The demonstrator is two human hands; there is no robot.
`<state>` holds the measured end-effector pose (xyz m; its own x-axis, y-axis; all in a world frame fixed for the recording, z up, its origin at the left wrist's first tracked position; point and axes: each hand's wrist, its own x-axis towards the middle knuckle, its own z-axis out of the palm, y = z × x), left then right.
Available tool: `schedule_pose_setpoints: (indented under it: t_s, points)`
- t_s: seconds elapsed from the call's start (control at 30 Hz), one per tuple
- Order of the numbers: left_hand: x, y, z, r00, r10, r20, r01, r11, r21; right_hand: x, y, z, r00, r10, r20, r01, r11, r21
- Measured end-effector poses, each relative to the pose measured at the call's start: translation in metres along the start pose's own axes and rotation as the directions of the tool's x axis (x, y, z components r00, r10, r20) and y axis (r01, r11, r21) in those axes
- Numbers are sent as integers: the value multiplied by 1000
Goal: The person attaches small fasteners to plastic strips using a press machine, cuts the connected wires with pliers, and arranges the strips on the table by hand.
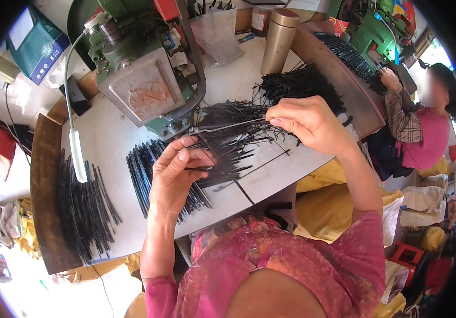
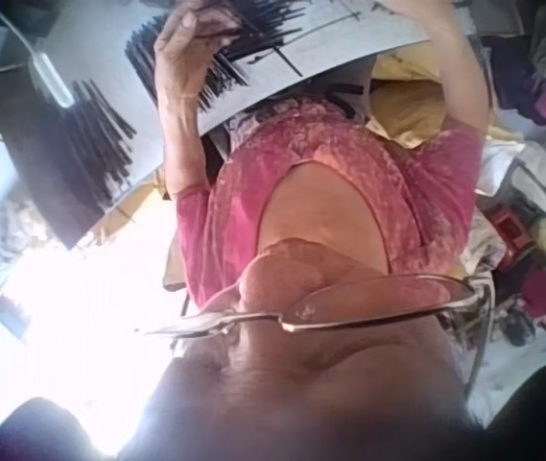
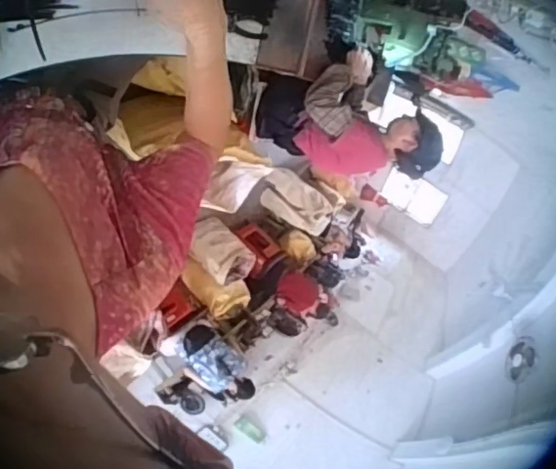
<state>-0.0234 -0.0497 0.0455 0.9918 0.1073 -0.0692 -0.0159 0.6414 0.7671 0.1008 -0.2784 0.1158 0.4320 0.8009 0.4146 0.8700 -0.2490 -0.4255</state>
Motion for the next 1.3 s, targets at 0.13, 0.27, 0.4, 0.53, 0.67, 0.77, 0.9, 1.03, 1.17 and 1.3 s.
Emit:
schedule_pose_setpoints:
  t_s: [0.13, 0.27, 0.4, 0.53, 0.67, 0.77, 0.9, 1.03, 1.17, 1.3]
  points:
    - [-7, 6, -9, 996, -73, 51, 66, 991, 115, 6, -1, -5, 997, -46, 70, 45, 999, 11]
    - [-15, 10, -7, 997, -75, 34, 55, 912, 406, 11, -8, -4, 984, -102, 144, 109, 993, -46]
    - [-23, 22, -1, 992, -107, 62, 65, 879, 473, 19, -14, -3, 971, -168, 170, 184, 980, -81]
    - [-28, 21, -6, 991, -119, 68, 78, 897, 436, 27, -24, -1, 946, -252, 202, 285, 946, -155]
    - [-32, 21, -5, 993, -121, 16, 104, 906, 410, 34, -28, 3, 917, -300, 262, 358, 909, -214]
    - [-34, 23, -7, 989, -146, 8, 132, 916, 380, 40, -34, 3, 901, -311, 302, 389, 888, -245]
    - [-36, 19, -10, 997, -71, -24, 75, 950, 304, 47, -38, 8, 909, -334, 248, 402, 859, -316]
    - [-35, 1, -35, 975, 101, -197, -84, 992, 94, 47, -50, 9, 868, -492, -66, 409, 784, -467]
    - [-45, -10, -43, 927, 192, -322, -199, 980, 10, 15, -67, 7, 961, -254, 112, 276, 907, -317]
    - [-46, -21, -47, 883, 321, -343, -333, 943, 27, -1, -62, 38, 969, -78, 236, 102, 990, -92]
